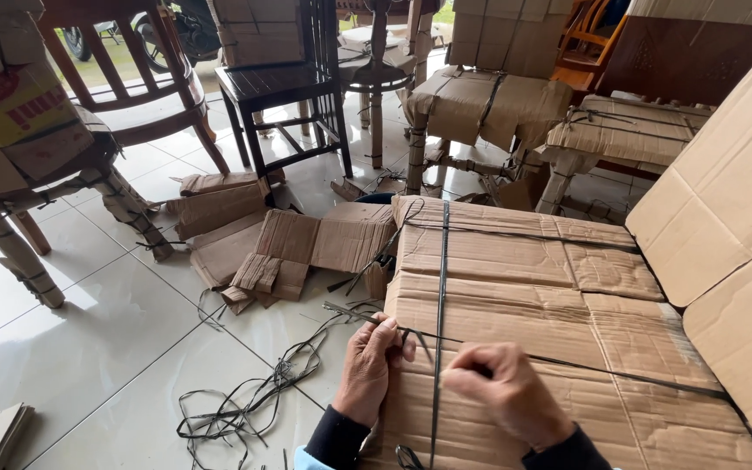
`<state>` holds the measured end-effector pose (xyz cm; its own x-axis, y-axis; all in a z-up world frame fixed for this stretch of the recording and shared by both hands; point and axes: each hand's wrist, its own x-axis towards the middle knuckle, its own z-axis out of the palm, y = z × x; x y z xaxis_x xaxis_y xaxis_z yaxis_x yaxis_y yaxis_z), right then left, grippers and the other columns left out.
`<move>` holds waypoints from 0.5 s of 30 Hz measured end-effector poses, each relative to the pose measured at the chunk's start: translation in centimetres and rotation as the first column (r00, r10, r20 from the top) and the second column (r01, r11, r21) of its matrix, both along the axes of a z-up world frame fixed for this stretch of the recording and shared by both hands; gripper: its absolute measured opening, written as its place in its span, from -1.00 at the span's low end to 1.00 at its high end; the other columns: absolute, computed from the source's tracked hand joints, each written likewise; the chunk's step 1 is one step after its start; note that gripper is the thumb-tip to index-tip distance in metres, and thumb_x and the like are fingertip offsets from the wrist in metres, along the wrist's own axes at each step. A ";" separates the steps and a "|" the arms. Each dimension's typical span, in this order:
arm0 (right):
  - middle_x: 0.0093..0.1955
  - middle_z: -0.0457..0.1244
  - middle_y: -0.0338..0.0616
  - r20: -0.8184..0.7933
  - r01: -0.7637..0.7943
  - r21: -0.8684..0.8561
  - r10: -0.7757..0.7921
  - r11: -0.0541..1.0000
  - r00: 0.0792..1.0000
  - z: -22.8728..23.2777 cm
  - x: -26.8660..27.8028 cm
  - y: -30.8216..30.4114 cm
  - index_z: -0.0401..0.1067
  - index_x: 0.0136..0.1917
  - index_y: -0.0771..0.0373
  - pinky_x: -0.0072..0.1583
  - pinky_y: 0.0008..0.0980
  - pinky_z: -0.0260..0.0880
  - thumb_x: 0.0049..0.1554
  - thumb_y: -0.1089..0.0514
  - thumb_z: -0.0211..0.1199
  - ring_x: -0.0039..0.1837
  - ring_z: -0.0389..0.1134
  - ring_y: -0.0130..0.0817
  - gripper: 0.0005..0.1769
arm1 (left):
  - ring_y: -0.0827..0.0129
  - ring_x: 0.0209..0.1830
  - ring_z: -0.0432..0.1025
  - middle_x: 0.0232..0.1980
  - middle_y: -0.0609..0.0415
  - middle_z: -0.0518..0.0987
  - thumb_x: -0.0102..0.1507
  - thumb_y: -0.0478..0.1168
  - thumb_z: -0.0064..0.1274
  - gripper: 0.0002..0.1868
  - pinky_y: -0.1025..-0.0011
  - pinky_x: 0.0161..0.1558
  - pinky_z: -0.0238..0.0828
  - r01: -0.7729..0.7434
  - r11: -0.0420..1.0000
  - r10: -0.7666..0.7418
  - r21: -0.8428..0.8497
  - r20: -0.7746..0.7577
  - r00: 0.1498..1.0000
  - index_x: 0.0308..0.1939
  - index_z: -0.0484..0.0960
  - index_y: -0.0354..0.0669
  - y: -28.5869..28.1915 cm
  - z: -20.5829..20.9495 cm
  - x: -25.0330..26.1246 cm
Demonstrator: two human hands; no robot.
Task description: The person secures cardboard protective wrapping onto a chair by wrapping black plastic strips around the back and seat and tying them into knots by hand.
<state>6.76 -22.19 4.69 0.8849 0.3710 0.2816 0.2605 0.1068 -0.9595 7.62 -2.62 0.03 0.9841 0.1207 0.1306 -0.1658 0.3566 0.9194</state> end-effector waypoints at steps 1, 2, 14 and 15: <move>-0.48 0.32 -0.32 0.106 0.111 -0.356 -0.077 0.928 0.991 -0.3 0.0 0.6 0.57 -0.45 0.17 -0.25 -0.46 0.23 -0.02 0.17 0.39 -0.37 0.25 -0.52 -0.81 | 0.48 -0.55 0.20 -0.55 0.04 0.46 0.40 -0.19 -0.11 -0.60 0.53 -0.34 0.14 0.007 0.996 -0.008 -0.090 -0.012 1.000 -0.56 0.31 -0.07 0.0 -0.1 -0.2; -0.51 0.29 -0.50 0.231 0.236 -0.650 -0.108 0.722 0.967 -0.5 0.0 1.2 0.57 -0.44 0.01 -0.24 -0.45 0.25 0.00 0.01 0.40 -0.39 0.23 -0.61 -0.79 | 0.42 -0.49 0.28 -0.54 0.05 0.37 0.40 -0.23 -0.09 -0.63 0.49 -0.29 0.17 0.011 0.984 -0.016 -0.180 -0.023 1.000 -0.52 0.26 -0.07 0.0 -0.1 -0.3; -0.35 0.32 -0.29 0.824 0.844 -0.477 -0.210 0.246 0.527 -3.7 0.6 1.4 0.41 -0.20 0.01 -0.09 -0.09 0.35 0.22 -0.10 0.16 -0.20 0.34 -0.13 -0.77 | 0.45 -0.49 0.25 -0.49 0.20 0.22 0.35 -0.24 -0.01 -0.71 0.57 -0.34 0.18 -0.012 0.970 0.003 -0.241 -0.034 0.999 -0.45 0.30 -0.07 0.1 -3.2 0.8; -0.35 0.32 -0.29 0.824 0.844 -0.476 -0.211 0.246 0.526 -3.8 0.5 1.4 0.41 -0.20 0.01 -0.09 -0.09 0.35 0.22 -0.10 0.16 -0.20 0.34 -0.13 -0.77 | 0.45 -0.49 0.25 -0.49 0.20 0.22 0.35 -0.24 -0.01 -0.71 0.57 -0.34 0.18 -0.011 0.971 0.003 -0.240 -0.033 0.999 -0.45 0.30 -0.07 0.1 -3.3 0.7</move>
